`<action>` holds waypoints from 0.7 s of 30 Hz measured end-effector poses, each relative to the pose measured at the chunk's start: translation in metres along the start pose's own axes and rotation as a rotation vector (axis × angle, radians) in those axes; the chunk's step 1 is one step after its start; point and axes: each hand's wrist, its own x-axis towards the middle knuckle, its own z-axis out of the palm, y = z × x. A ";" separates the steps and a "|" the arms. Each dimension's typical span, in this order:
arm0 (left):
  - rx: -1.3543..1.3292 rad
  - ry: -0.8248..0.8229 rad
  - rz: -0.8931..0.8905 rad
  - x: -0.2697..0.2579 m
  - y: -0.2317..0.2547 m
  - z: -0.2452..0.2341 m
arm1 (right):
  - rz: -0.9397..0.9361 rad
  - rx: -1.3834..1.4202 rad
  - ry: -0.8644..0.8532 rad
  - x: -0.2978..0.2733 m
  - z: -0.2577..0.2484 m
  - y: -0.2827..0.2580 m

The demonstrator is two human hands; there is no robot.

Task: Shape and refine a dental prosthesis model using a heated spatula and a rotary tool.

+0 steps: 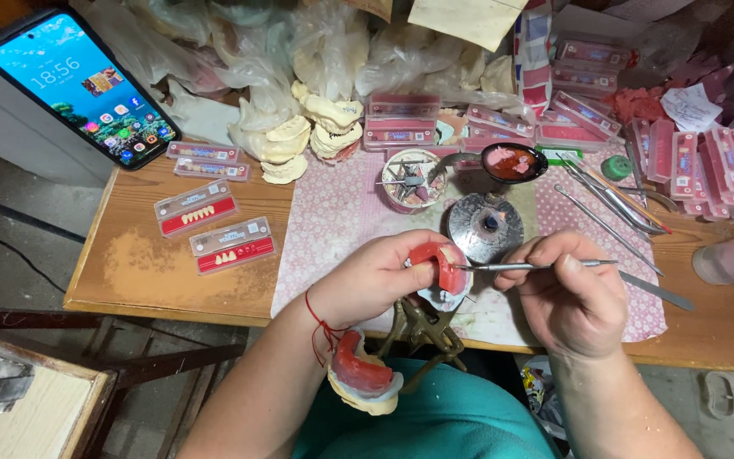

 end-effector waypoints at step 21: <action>-0.093 -0.042 0.054 0.000 0.008 0.003 | -0.015 -0.032 0.053 -0.004 -0.007 -0.002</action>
